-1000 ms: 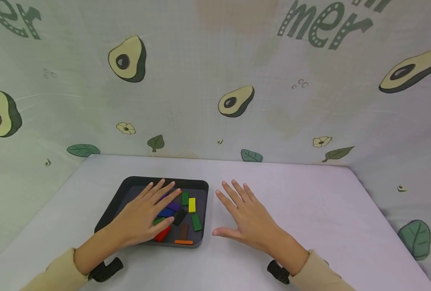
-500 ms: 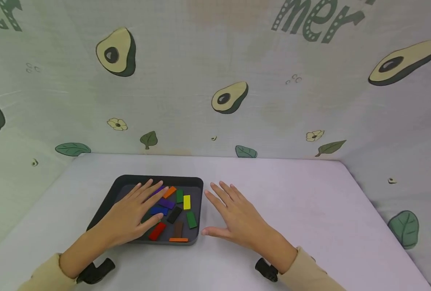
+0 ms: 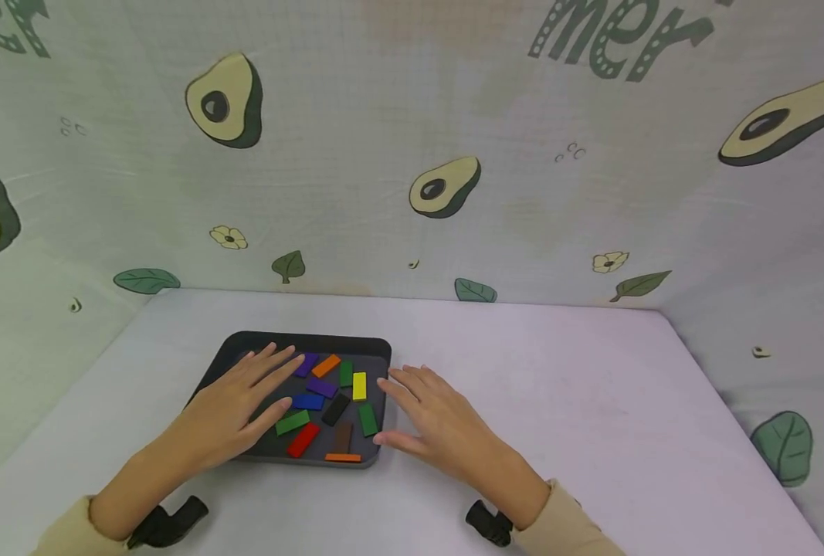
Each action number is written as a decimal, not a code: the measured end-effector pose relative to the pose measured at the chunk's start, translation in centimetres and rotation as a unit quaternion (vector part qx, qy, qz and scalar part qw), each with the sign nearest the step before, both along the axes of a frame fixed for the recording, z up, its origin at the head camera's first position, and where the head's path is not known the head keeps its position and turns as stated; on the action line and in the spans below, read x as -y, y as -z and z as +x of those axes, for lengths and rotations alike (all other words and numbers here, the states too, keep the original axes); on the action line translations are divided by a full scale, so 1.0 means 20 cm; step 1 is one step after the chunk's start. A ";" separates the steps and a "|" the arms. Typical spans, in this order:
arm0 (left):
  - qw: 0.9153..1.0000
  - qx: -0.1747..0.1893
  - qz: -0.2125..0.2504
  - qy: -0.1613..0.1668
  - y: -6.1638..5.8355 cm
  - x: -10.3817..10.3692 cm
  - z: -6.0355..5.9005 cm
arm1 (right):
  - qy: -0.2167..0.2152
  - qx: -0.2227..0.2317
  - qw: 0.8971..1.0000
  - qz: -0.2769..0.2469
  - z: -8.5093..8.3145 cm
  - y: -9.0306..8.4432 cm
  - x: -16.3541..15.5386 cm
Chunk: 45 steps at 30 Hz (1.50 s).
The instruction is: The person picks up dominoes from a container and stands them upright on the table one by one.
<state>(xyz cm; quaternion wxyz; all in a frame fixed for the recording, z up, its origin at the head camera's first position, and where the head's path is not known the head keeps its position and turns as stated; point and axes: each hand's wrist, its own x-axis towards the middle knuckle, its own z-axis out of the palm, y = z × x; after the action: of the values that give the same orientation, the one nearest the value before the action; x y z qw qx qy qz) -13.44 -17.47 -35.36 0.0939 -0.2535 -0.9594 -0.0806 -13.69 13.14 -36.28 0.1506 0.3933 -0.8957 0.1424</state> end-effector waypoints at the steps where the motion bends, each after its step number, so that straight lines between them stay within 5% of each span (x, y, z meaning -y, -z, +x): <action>1: 1.000 0.000 0.003 -0.004 0.00 0.01 0.00 | -0.007 0.002 1.000 -0.007 0.00 0.00 0.01; 10: 0.998 0.001 0.048 -0.036 -0.02 0.10 0.03 | -0.045 0.093 0.993 -0.051 0.02 -0.01 0.09; 24: 0.984 0.045 0.136 -0.108 0.02 0.28 0.10 | -0.056 0.240 0.969 -0.009 0.01 -0.04 0.24; 36: 0.947 0.053 0.291 -0.123 0.17 0.48 0.17 | -0.050 0.276 0.959 0.048 0.02 0.01 0.35; 45: 0.900 0.217 0.328 -0.186 0.20 0.54 0.18 | -0.032 0.297 0.952 0.066 0.02 0.05 0.39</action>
<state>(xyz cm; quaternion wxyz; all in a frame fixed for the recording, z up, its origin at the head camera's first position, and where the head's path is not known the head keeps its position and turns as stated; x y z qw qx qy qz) -9.90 -28.20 -39.44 -0.0251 -0.0011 -0.9048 -0.4251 -13.33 5.40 -37.20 -0.1535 0.3710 -0.8941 0.1985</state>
